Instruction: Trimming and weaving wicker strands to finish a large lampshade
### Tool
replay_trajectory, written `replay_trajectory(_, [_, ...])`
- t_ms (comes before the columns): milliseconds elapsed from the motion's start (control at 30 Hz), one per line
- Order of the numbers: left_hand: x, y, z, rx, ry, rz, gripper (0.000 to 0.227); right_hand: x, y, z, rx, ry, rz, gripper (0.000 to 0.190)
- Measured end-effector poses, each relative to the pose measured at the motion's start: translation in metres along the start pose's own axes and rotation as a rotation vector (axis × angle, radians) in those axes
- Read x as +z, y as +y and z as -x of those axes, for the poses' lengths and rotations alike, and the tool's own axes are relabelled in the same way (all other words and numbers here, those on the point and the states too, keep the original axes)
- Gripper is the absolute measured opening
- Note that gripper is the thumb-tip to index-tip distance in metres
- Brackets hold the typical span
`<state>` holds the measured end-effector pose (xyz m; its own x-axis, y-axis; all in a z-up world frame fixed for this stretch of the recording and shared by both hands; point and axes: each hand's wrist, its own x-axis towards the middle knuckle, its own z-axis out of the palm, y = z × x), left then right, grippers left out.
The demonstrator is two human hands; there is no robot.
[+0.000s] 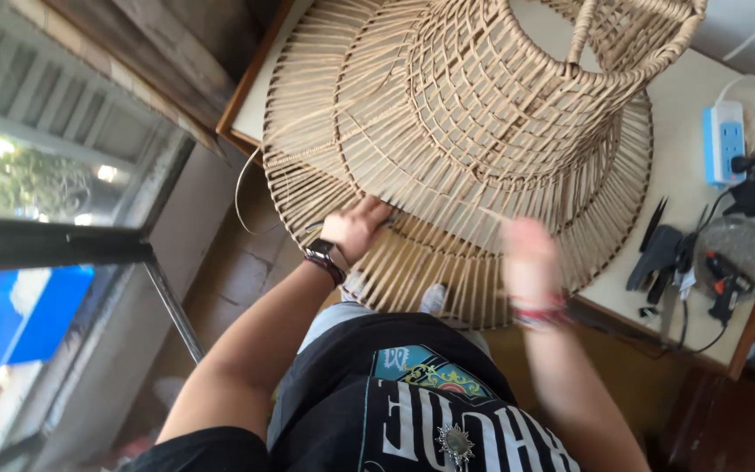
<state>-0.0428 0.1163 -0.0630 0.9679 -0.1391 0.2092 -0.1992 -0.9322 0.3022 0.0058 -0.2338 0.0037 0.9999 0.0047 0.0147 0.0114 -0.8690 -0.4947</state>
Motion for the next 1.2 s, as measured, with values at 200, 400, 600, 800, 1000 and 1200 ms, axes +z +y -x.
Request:
replay_trajectory(200, [-0.006,-0.019,0.005,0.205,-0.010,0.062,0.028,-0.071,0.065,0.041,0.022,0.093,0.294,0.043])
replay_trajectory(400, [0.024,-0.030,-0.002,0.250,0.095,-0.111,0.019,0.061,-0.018,-0.010,-0.202,0.130,0.078,0.028])
replay_trajectory(600, [0.002,-0.028,-0.006,0.232,0.001,0.040,0.026,-0.044,0.133,0.051,0.143,0.604,0.077,0.016])
replay_trajectory(800, [0.032,-0.027,-0.009,0.172,0.029,-0.008,0.025,0.010,-0.084,0.012,0.261,-0.007,-0.124,0.043])
replay_trajectory(1000, [0.015,-0.028,-0.010,0.216,-0.035,0.064,0.025,-0.036,0.043,0.042,0.005,0.651,-0.248,0.017])
replay_trajectory(1200, [0.039,-0.026,-0.008,0.181,-0.039,0.009,0.027,0.004,-0.028,0.022,0.120,0.126,-0.915,0.021])
